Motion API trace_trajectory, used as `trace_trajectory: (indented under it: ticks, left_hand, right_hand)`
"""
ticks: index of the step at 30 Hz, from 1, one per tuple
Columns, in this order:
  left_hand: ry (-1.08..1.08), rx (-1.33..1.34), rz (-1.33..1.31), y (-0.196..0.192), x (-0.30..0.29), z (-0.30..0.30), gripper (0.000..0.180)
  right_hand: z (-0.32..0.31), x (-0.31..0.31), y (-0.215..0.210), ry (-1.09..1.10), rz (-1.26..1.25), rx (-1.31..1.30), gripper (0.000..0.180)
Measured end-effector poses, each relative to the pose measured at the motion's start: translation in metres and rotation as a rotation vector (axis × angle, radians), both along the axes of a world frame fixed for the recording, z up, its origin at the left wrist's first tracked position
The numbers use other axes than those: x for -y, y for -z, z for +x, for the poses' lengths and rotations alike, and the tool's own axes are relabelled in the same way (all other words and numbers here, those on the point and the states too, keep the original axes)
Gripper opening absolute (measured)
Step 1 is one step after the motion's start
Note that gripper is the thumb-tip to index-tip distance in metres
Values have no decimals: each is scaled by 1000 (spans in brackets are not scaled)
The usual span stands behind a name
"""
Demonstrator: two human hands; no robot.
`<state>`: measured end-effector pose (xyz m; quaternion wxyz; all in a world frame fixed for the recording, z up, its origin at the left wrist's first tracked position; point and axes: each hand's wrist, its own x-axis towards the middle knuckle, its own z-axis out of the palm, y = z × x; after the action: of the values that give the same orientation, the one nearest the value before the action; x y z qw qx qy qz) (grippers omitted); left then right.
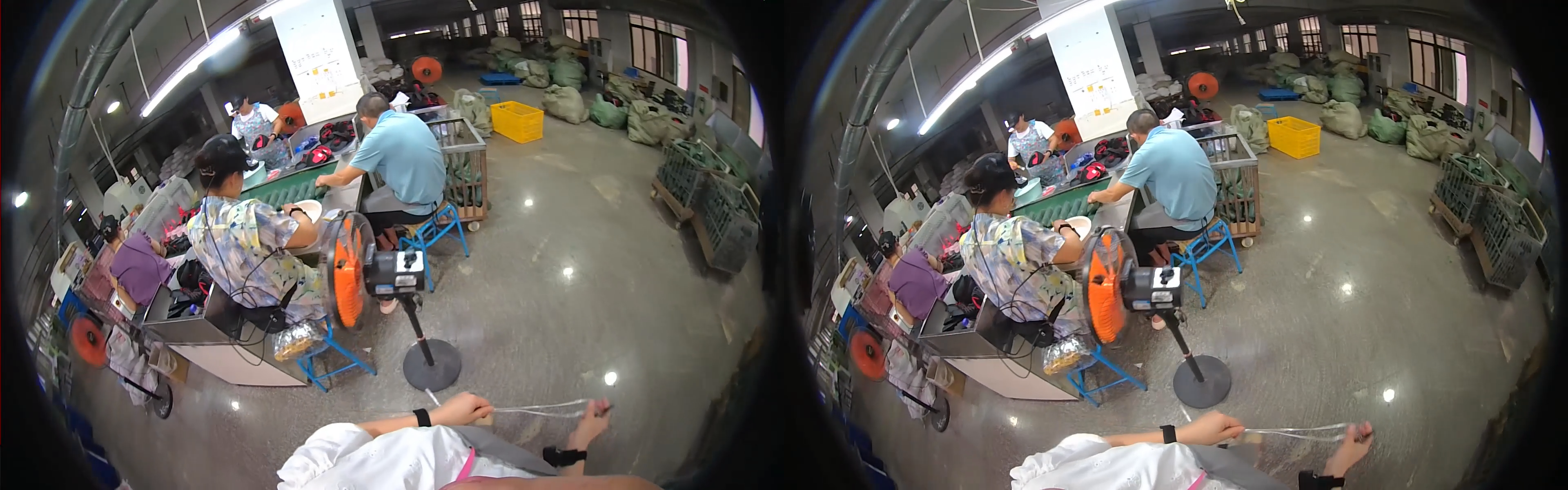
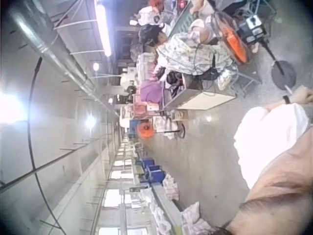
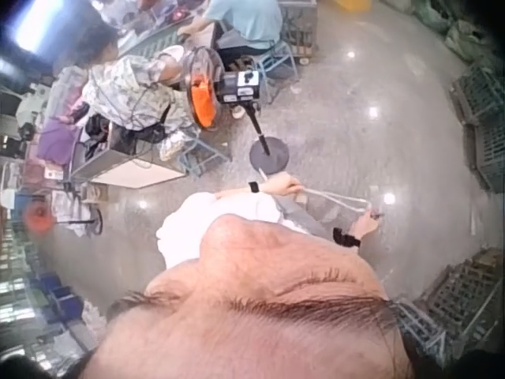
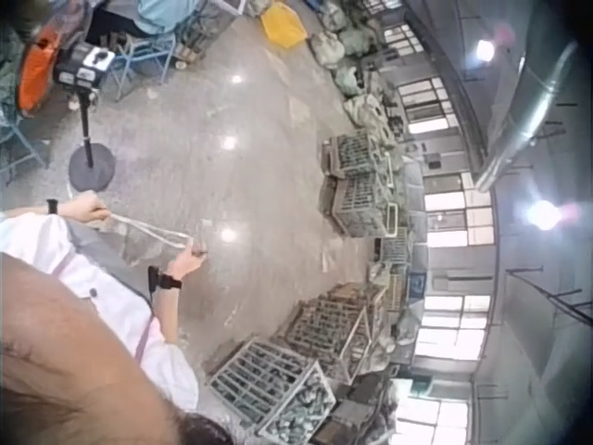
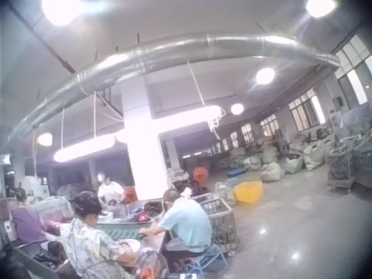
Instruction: The recorder is organizing and inspecting completed shoe uppers in a shoe manufacturing facility.
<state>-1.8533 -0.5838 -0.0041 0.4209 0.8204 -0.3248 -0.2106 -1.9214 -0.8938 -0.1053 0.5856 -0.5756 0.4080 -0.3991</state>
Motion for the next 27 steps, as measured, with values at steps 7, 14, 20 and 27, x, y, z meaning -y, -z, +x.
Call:
trace_trajectory:
  ticks: [7, 14, 20, 27]
  left_hand:
    - [-266, 58, -13, 44, 69, 142, 29]
    - [-331, 62, -258, -2, 178, 278, 26]
    - [-390, -709, -644, 10, 210, 404, 28]
    - [100, -611, -412, -41, 277, 556, 24]
  right_hand:
    - [187, 20, -86, -862, -127, -66, 24]
    - [305, 40, -106, -1533, 123, -81, 28]
    - [421, 114, -100, -1563, 294, -35, 6]
    - [629, 156, -91, -1112, 372, -13, 11]
